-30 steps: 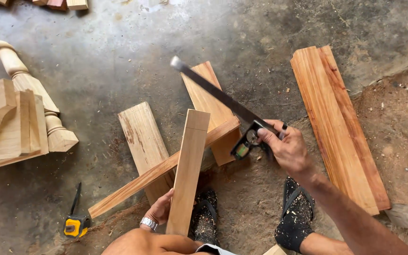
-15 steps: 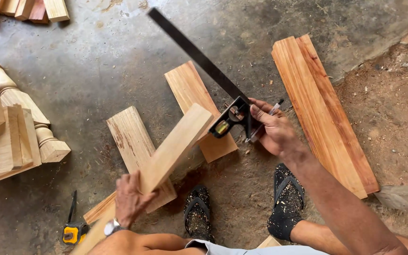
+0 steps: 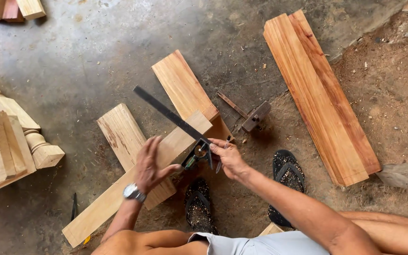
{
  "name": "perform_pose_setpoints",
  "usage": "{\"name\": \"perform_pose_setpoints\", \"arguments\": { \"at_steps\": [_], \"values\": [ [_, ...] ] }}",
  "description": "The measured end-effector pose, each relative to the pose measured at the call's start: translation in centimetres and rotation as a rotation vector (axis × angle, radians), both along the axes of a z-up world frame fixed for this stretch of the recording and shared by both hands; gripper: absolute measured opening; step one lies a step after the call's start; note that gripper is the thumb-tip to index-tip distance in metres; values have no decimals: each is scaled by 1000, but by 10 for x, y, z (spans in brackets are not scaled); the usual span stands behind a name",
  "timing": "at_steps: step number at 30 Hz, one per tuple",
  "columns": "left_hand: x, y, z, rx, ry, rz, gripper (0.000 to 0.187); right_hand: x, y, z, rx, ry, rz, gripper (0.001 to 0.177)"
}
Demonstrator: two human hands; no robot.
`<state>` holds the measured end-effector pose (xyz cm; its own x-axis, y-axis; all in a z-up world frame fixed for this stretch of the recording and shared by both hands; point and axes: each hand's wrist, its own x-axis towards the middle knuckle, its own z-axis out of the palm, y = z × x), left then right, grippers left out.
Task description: Measuring and marking wood planks for carpentry using a combination square and pen.
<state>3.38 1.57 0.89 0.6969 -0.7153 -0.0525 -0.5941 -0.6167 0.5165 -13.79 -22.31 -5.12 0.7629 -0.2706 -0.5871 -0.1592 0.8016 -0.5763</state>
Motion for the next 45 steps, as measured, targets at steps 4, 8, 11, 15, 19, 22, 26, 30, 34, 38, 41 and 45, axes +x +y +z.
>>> {"name": "perform_pose_setpoints", "arguments": {
  "at_steps": [4, 8, 11, 15, 19, 22, 26, 30, 34, 38, 41, 45],
  "values": [
    [-7, -64, 10, 125, -102, -294, 118, -3, 12, -2, 28, -28, -94, 26],
    [-9, -83, -2, 104, -172, -390, 108, -4, 9, -39, -124, 14, -103, 29],
    [-10, -89, 2, 77, -179, -373, 103, 0, 9, -30, -64, -50, -131, 30],
    [-9, -87, 0, 42, -206, -379, 91, 10, 6, 4, 51, -61, -113, 29],
    [-10, -88, 2, -5, -234, -391, 82, 8, 6, 4, 24, -68, -113, 27],
    [-10, -88, 2, 20, -251, -389, 81, 8, 7, 0, 8, -76, -108, 27],
    [-11, -89, 0, 78, -263, -385, 83, 7, 4, 3, -23, -7, -60, 28],
    [-12, -89, 0, 98, -269, -383, 85, 7, 3, 4, -49, -12, -42, 27],
    [-13, -90, 3, 111, -261, -377, 87, 3, -10, -2, -400, 79, 97, 36],
    [-14, -91, 5, 108, -260, -370, 87, 5, -58, 36, -1169, 385, 250, 60],
    [-16, -92, 4, 92, -268, -355, 86, 20, -85, 53, -1161, 133, 94, 49],
    [-13, -95, 7, 44, -290, -366, 85, 54, -78, 81, -1091, -30, 150, 30]
  ]
}}
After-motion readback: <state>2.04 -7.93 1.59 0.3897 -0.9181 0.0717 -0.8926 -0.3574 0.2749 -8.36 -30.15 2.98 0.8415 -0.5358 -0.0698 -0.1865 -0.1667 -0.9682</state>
